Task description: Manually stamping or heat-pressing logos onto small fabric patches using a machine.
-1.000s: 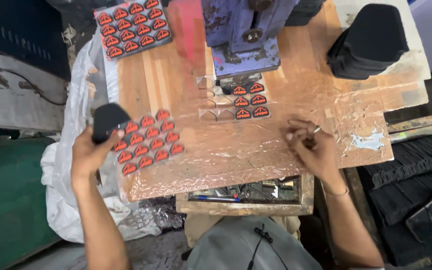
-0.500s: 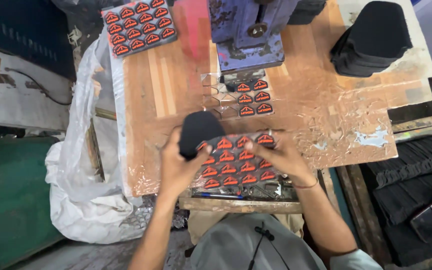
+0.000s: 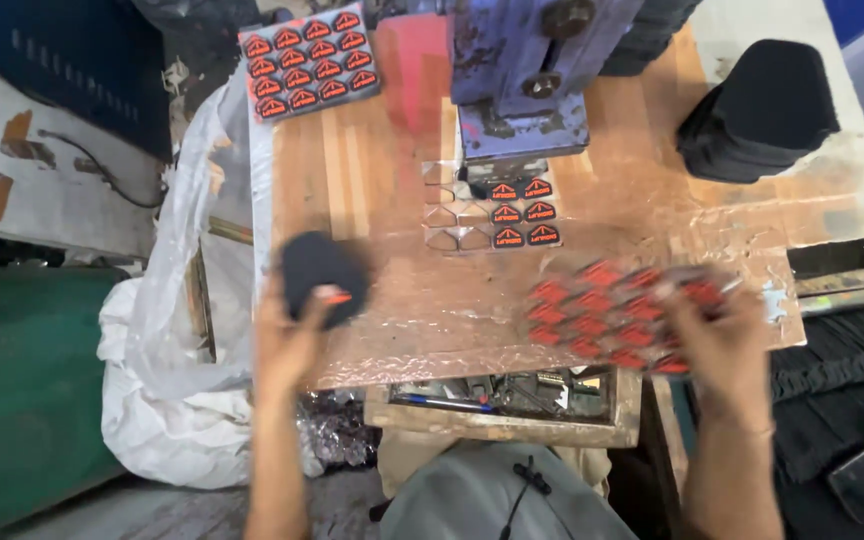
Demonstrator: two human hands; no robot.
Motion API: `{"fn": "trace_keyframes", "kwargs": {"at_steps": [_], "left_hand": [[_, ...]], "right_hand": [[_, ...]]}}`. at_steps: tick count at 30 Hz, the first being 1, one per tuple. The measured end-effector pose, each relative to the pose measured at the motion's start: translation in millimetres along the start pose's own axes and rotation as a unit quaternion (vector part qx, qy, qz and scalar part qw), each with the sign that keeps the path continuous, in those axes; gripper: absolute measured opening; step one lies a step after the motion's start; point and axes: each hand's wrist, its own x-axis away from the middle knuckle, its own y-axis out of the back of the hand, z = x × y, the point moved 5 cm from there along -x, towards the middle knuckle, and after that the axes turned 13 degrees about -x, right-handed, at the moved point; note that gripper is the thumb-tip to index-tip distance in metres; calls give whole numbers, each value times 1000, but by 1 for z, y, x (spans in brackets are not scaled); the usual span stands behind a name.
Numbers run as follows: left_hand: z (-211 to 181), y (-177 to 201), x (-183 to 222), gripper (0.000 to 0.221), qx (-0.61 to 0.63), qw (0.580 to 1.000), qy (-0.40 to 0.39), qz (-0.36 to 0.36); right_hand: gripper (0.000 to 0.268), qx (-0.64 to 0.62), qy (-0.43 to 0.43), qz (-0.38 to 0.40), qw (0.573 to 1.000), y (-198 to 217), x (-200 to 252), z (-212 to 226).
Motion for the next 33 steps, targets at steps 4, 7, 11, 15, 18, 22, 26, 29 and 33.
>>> {"fn": "trace_keyframes", "kwargs": {"at_steps": [4,7,11,15,18,22,26,29,33], "left_hand": [[138,75,-24,68,-74,985,89,-124],[217,90,-50,102,198,947,187,-170],[169,71,-71,95,-191,974,43,-113],[-37,18,-46,61,-112,974,-164,-106],[-114,-49,-67,85,-216,925,-306,-60],[-149,-114,-99,94,-194,927,-321,12],[-170,-135,-111,91,-151,936,-308,75],[-147,-167,-132,76,-5,947,-276,163],[-135,-191,-130,59,40,931,-318,173]], "right_hand": [[19,-49,20,-33,998,43,-51,-28],[34,113,202,17,973,55,-65,-43],[32,55,185,-54,980,48,-69,-46],[31,92,202,-91,971,53,-76,-55],[28,195,264,-114,938,53,-79,-40],[30,140,230,-86,959,73,-85,-37],[44,266,232,-75,933,91,-79,2],[54,401,355,-95,839,65,-57,76],[55,392,449,-44,801,47,-84,122]]}}
